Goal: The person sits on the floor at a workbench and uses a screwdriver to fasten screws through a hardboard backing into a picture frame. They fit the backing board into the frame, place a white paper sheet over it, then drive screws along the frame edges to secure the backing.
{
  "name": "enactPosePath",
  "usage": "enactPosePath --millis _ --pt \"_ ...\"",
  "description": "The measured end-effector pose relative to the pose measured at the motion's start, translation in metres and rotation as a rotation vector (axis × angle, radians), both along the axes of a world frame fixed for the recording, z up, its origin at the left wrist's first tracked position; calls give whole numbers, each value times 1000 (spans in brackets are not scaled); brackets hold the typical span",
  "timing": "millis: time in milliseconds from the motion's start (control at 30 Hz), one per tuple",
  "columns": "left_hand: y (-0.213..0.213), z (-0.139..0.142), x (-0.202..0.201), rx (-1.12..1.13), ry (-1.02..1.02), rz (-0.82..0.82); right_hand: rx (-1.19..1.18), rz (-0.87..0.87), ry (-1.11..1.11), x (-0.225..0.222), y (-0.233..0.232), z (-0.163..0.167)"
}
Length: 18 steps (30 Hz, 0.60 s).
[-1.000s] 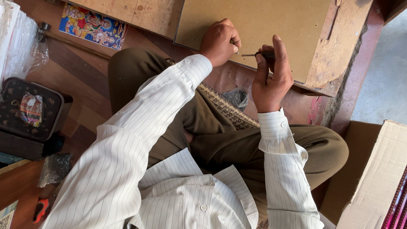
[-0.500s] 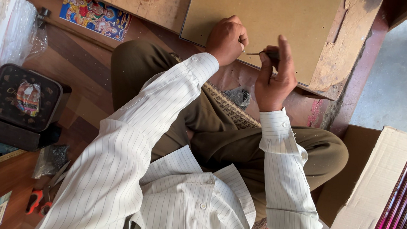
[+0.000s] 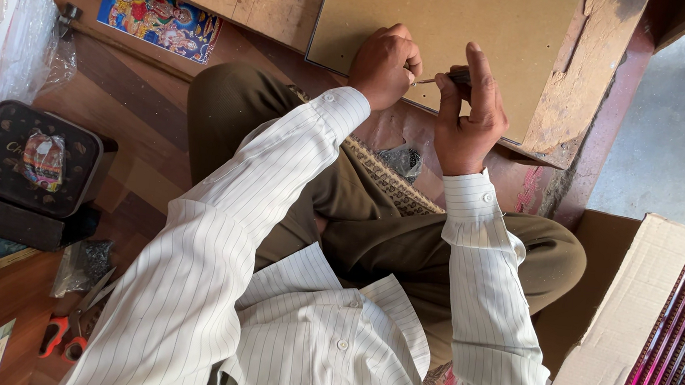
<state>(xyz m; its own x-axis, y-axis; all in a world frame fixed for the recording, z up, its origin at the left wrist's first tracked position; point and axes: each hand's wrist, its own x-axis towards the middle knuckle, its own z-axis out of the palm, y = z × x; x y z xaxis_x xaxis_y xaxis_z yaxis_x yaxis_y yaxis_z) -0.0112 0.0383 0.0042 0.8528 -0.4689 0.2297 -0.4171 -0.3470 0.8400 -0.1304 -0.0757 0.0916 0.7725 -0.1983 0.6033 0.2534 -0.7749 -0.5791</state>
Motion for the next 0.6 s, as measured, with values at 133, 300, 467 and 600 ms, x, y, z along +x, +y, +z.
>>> enactPosePath --millis 133,300,467,600 --pt "-1 3 -2 18 12 5 -10 18 16 1 -2 0" --pt "-1 3 -1 20 -5 1 -16 9 3 2 -1 0" --pt "0 1 -1 3 -30 4 38 -10 12 1 -2 0" --pt "-1 2 -2 11 -24 4 17 -27 5 3 -3 0"
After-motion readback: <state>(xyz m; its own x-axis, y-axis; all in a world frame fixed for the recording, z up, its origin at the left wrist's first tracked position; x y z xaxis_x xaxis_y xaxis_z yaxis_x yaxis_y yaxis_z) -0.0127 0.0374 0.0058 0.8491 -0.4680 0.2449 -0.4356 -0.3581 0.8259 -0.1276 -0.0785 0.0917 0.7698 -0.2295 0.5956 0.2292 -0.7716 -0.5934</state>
